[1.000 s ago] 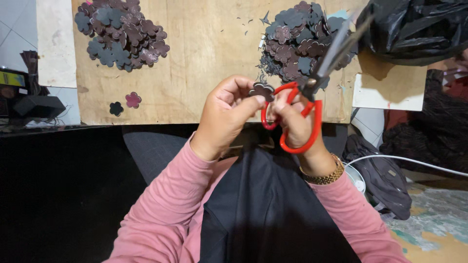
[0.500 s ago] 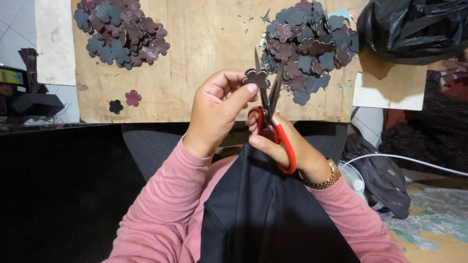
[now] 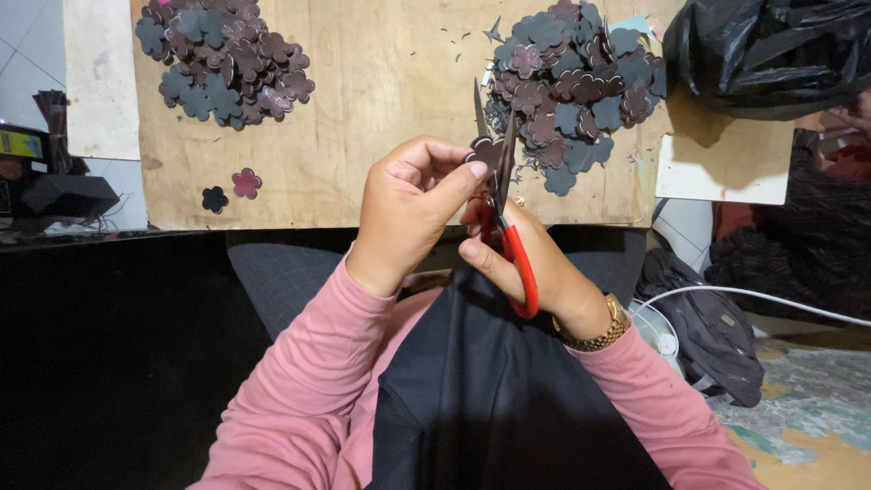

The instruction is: The person sits at a workbench holding red-handled scissors and trims excess material from the edges of small flower-shaped fabric pieces one at a time, placing each finished piece onto a growing pile on the table and occasionally reaching for the next untrimmed piece.

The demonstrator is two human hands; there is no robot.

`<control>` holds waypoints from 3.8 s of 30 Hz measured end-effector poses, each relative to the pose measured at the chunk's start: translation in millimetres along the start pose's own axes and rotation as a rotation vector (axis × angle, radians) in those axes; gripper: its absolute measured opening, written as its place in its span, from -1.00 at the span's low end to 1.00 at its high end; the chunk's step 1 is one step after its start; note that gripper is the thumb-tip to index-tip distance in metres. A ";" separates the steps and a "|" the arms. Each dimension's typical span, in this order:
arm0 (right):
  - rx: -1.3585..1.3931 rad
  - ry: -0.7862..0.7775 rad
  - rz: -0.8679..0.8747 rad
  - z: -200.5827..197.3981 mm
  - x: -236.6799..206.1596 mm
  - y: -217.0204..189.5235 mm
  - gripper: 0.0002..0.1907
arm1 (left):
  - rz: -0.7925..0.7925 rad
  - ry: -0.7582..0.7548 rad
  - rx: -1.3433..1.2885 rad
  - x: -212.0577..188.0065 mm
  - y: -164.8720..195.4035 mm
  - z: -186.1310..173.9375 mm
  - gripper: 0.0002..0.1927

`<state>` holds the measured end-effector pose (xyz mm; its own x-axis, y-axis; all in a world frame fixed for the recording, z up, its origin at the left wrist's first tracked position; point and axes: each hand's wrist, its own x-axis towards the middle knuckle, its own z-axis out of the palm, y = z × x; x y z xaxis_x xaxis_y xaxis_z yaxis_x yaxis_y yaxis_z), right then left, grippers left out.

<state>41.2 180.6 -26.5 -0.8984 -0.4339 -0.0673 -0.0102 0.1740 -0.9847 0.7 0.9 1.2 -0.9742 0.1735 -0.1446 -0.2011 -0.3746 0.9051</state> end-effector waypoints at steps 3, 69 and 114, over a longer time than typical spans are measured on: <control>-0.022 0.033 -0.003 -0.5 1.4 4.4 -0.54 | -0.032 -0.010 0.006 -0.7 -2.4 1.3 -0.90; 0.149 -0.021 0.009 8.5 -7.0 9.9 -0.41 | -0.090 -0.013 -0.237 -5.4 7.9 -2.1 -0.85; 0.164 0.073 -0.074 13.5 -3.7 11.6 -0.26 | -0.028 0.034 -0.119 -8.8 3.5 12.7 -0.88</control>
<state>50.4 172.3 -39.8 -0.9274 -0.3738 0.0119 -0.0108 -0.0050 -0.9999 9.9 9.6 10.6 -0.9705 0.1547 -0.1846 -0.2370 -0.4755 0.8472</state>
